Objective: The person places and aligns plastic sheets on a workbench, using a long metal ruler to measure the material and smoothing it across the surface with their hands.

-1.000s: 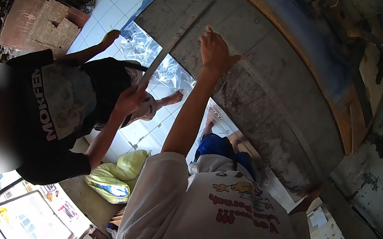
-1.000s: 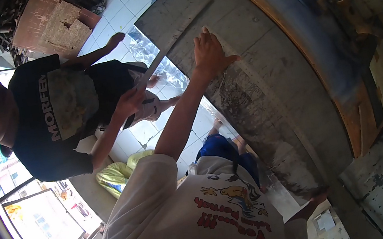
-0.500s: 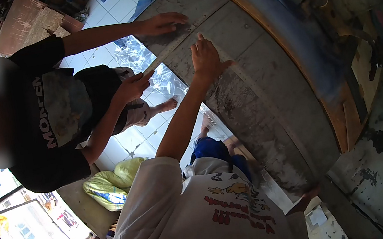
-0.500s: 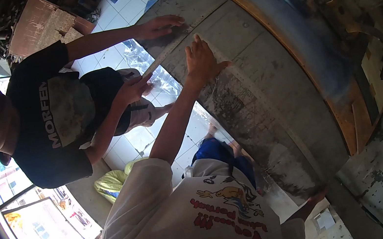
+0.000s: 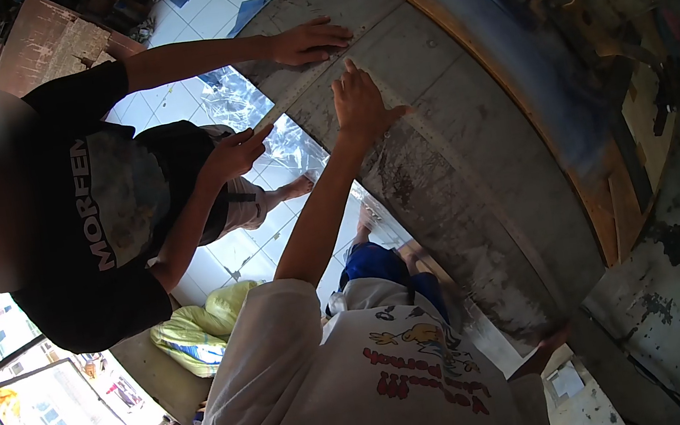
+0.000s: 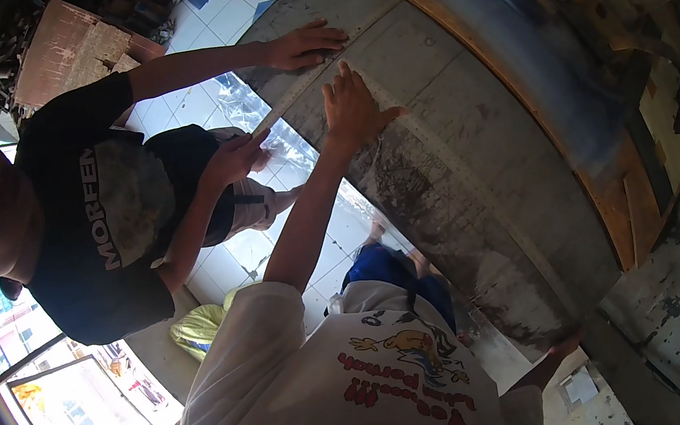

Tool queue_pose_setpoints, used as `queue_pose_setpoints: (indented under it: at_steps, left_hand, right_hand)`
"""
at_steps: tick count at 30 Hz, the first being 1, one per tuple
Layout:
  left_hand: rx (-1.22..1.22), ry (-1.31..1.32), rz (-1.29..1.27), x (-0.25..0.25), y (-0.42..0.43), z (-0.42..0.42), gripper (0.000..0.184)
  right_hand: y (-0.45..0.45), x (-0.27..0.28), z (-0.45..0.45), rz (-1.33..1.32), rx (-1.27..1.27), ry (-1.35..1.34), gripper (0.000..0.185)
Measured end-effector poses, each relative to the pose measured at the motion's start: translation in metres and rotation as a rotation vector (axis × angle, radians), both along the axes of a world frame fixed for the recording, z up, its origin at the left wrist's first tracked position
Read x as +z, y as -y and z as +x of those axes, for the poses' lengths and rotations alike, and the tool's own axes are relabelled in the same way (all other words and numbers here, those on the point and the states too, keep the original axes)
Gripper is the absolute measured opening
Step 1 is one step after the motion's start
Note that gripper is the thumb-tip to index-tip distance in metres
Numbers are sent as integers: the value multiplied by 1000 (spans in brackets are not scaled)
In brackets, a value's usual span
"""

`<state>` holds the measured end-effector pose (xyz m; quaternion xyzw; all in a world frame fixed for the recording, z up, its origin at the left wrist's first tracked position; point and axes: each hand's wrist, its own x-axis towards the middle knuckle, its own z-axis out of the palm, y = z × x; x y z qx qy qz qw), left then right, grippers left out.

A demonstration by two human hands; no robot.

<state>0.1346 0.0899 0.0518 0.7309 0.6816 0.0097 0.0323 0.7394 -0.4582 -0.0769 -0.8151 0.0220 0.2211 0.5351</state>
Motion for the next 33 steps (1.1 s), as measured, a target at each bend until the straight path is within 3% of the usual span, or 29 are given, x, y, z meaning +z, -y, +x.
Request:
queue_pose_setpoints:
  at_steps: [6,13,17,23,26,33]
  left_hand:
    - [-13,61,-25,2,1,-2,112]
    - [-7,73,-43,4,0,-5,110]
    - [-5,71,-15,0,-1,-8,110]
    - [-3,55,-39,2,-3,-9,111]
    - [-1,62,-30,1,-3,-10,111]
    - [-10,41,-63,4,-4,-11,112]
  right_hand:
    - [-16,15,-16,-38,-71,-17,58]
    - [-43,47,-56,-72,30,121,59]
    - [-47,48,-57,-4,-5,40,59]
    - [-28,33,-46,-60,188,220,59]
    - [-34,35,-50,-36,69,142,58]
    - [-25,28,-41,-34,149,195,59]
